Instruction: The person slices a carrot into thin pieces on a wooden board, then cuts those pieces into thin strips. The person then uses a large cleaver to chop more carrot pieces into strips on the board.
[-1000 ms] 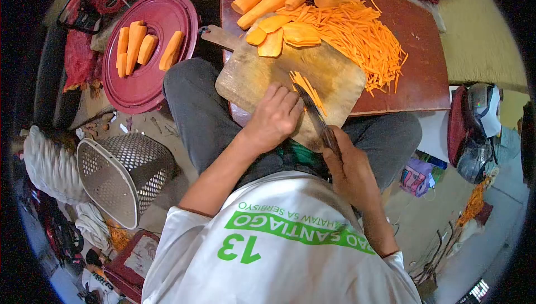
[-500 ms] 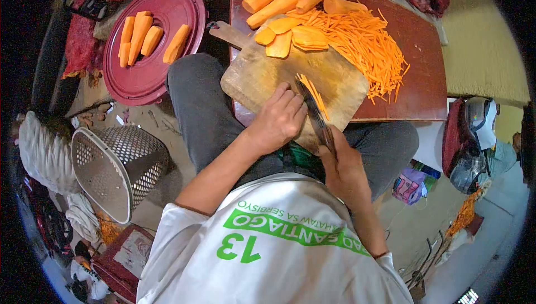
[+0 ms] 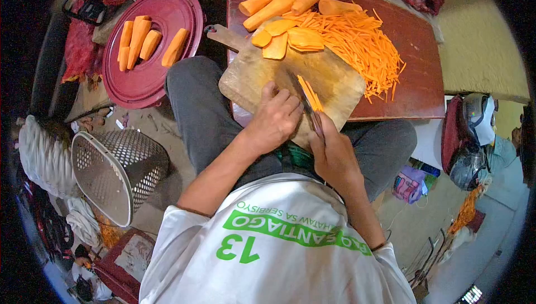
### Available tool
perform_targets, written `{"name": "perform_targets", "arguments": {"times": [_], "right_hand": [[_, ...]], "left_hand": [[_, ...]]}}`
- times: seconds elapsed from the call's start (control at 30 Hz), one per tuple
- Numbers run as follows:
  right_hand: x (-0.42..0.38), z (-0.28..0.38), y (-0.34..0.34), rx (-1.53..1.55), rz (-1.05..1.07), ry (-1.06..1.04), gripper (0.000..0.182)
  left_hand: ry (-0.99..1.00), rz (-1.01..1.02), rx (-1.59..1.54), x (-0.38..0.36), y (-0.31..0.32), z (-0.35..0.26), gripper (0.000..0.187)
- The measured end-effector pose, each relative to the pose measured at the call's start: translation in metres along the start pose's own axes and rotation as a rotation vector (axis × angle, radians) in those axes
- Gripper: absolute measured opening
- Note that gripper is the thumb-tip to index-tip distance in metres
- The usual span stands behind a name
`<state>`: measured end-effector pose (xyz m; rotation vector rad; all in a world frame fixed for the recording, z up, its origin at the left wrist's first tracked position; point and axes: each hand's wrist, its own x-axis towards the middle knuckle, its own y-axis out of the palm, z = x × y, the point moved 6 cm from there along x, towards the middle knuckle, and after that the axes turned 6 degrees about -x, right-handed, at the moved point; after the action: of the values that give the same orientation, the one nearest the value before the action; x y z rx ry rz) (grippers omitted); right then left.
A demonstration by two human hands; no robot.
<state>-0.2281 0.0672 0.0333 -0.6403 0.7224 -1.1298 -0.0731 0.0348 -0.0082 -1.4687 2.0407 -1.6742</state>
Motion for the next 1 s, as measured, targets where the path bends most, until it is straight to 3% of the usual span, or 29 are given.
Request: {"name": "perform_targets", "arguments": {"times": [0.4, 0.57, 0.67, 0.7, 0.8, 0.9, 1.0], "right_hand": [[0.003, 0.004, -0.003, 0.0, 0.042, 0.031, 0.038], [0.023, 0.014, -0.012, 0.109, -0.011, -0.039, 0.036], [0.009, 0.007, -0.028, 0.12, -0.19, -0.185, 0.042], [0.005, 0.002, -0.031, 0.129, -0.177, -0.139, 0.042], [-0.004, -0.01, -0.044, 0.149, -0.133, -0.009, 0.043], [-0.01, -0.017, -0.043, 0.106, -0.197, -0.139, 0.045], [-0.015, -0.016, -0.042, 0.117, -0.161, -0.09, 0.047]], "left_hand": [[0.008, -0.063, -0.001, 0.006, -0.007, -0.002, 0.016], [-0.027, -0.008, 0.011, 0.003, -0.006, 0.0, 0.029], [-0.065, -0.03, -0.047, 0.001, -0.005, 0.004, 0.039], [-0.075, -0.044, -0.073, 0.001, -0.004, 0.006, 0.043], [-0.12, -0.133, -0.189, 0.005, -0.008, 0.013, 0.029], [-0.128, -0.182, -0.189, 0.006, -0.014, 0.014, 0.03], [-0.162, -0.234, -0.188, 0.005, -0.018, 0.018, 0.026]]}}
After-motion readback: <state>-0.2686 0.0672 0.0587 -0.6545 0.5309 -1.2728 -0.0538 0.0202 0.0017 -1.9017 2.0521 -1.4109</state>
